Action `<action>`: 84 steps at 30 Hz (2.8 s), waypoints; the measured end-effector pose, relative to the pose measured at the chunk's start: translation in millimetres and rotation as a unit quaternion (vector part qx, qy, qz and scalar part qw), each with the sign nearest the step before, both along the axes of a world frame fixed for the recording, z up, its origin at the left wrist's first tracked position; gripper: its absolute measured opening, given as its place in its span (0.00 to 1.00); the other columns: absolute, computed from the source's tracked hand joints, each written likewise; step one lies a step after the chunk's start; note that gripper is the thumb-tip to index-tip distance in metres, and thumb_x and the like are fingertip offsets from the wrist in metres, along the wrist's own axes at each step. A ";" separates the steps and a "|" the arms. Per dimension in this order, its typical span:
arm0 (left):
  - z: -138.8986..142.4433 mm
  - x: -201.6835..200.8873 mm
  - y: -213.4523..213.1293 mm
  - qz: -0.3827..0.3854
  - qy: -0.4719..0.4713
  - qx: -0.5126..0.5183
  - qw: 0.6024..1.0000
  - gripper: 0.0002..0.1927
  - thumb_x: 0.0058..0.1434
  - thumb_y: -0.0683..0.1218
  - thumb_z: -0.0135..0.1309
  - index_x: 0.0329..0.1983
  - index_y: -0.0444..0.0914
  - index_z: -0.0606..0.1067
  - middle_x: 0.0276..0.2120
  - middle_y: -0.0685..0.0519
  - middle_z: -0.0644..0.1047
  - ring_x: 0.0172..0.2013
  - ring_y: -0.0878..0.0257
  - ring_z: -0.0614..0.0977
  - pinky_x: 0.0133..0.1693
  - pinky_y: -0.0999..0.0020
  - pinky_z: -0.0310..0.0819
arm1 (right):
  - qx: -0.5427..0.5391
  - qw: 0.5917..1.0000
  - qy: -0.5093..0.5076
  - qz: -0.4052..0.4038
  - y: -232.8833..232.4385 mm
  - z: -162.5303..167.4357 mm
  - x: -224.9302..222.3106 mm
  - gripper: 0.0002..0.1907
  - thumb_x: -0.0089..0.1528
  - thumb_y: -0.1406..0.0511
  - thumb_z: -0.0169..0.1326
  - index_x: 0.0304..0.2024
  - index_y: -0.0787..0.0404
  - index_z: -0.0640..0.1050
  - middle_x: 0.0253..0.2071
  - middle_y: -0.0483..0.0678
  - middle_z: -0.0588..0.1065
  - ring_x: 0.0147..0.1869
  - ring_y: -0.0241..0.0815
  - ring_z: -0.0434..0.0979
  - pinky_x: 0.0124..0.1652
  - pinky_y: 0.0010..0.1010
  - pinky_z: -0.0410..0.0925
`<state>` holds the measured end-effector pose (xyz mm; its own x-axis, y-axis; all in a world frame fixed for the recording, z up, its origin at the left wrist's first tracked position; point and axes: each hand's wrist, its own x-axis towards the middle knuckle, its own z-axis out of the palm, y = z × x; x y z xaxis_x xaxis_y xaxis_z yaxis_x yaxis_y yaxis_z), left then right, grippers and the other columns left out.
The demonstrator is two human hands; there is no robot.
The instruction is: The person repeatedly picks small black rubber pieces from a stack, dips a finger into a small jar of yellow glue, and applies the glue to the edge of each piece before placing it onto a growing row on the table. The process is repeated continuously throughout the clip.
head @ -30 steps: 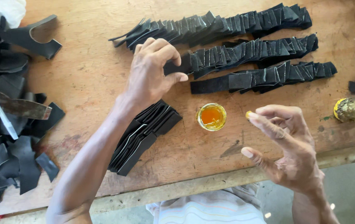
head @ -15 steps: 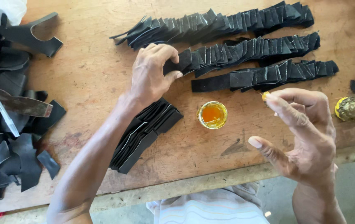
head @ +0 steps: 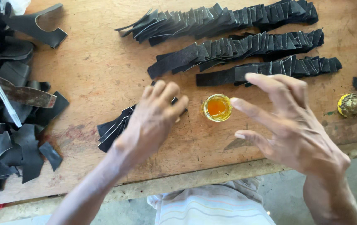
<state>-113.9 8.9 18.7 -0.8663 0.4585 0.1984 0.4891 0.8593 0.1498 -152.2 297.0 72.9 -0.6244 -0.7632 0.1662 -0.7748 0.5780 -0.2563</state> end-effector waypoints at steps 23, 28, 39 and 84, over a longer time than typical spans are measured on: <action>-31.9 62.9 31.8 0.202 0.049 0.094 0.973 0.23 0.49 0.33 0.57 0.51 0.33 0.76 0.46 0.48 0.75 0.49 0.55 0.74 0.50 0.57 0.66 | 0.136 0.988 -0.063 0.027 -42.4 -11.3 -19.4 0.30 0.49 0.55 0.66 0.52 0.60 0.80 0.70 0.56 0.53 0.68 0.57 0.52 0.65 0.51 0.57; -24.5 59.9 32.2 0.184 0.038 0.135 0.973 0.20 0.50 0.33 0.58 0.48 0.33 0.77 0.40 0.50 0.77 0.45 0.55 0.75 0.48 0.57 0.66 | 0.154 0.984 -0.076 0.039 -52.7 -8.2 -21.7 0.24 0.50 0.57 0.67 0.46 0.60 0.81 0.71 0.55 0.55 0.70 0.55 0.52 0.67 0.47 0.56; -0.1 62.1 10.3 0.233 -0.005 0.393 0.890 0.09 0.64 0.36 0.60 0.45 0.35 0.73 0.42 0.49 0.80 0.40 0.60 0.83 0.42 0.66 0.80 | -0.051 0.998 -0.016 0.036 8.8 -5.2 7.9 0.17 0.55 0.57 0.64 0.43 0.58 0.81 0.68 0.53 0.63 0.70 0.54 0.58 0.68 0.47 0.58; -12.2 47.6 26.5 0.086 -0.256 0.855 0.444 0.12 0.64 0.34 0.61 0.50 0.31 0.74 0.43 0.48 0.79 0.43 0.64 0.82 0.45 0.69 0.83 | -0.188 0.977 -0.090 0.047 -39.7 -50.7 63.0 0.40 0.63 0.53 0.59 0.75 0.41 0.57 0.69 0.49 0.59 0.64 0.41 0.59 0.62 0.44 0.63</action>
<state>-66.3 35.4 6.5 -0.9915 -0.0635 -0.1135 -0.0359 -0.7055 0.7078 -89.2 257.3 22.2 -0.6001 -0.7246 0.3388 -0.7421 0.3463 -0.5739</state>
